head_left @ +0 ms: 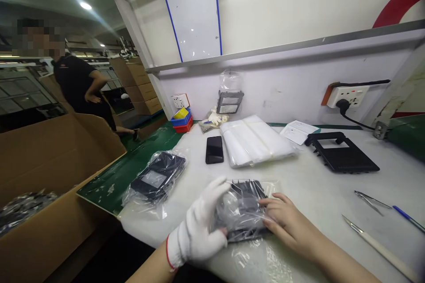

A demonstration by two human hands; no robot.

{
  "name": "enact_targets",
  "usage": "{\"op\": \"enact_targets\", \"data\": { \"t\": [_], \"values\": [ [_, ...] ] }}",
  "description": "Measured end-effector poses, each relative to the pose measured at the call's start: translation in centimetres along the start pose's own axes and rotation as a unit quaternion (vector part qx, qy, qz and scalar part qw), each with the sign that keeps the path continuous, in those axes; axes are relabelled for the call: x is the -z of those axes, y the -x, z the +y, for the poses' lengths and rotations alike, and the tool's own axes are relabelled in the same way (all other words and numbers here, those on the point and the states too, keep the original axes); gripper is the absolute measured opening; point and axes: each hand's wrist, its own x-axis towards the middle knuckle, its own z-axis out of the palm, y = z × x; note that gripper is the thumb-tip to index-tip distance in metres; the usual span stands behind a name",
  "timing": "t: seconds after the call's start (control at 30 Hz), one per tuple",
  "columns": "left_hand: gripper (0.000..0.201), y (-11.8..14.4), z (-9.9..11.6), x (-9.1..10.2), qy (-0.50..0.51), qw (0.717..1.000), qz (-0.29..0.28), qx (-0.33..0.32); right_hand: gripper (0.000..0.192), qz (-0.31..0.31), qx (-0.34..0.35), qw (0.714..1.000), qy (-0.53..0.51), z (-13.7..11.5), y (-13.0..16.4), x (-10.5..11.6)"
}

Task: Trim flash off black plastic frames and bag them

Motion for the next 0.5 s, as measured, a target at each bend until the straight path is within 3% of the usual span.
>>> {"op": "enact_targets", "data": {
  "t": [0.07, 0.13, 0.3, 0.4, 0.43, 0.5],
  "values": [
    [0.074, -0.1, 0.5, 0.0, -0.026, 0.99, -0.104, -0.094, 0.036, 0.027, -0.004, 0.999, -0.041, 0.0, -0.6, -0.5],
    [0.067, -0.3, 0.2, -0.7, -0.077, 0.975, -0.173, -0.117, 0.036, 0.041, -0.018, 0.997, -0.067, 0.1, -1.2, -1.0],
    [0.039, 0.5, -2.4, -3.4, -0.143, 0.978, -0.109, -0.101, 0.02, 0.039, -0.082, 0.986, -0.141, 0.2, -1.3, -0.2],
    [0.037, 1.6, -3.8, -3.6, -0.143, 0.986, -0.053, -0.072, 0.069, 0.067, -0.095, 0.979, -0.166, 0.2, 0.0, 1.2],
    [0.037, 1.8, -4.2, -3.5, -0.134, 0.988, -0.046, -0.063, 0.081, 0.08, -0.075, 0.986, -0.124, 0.1, 0.5, 1.4],
    [0.038, 1.6, -4.8, -3.0, -0.129, 0.989, -0.046, -0.051, 0.085, 0.092, -0.001, 0.996, 0.011, 0.3, 1.1, 0.9]
  ]
}}
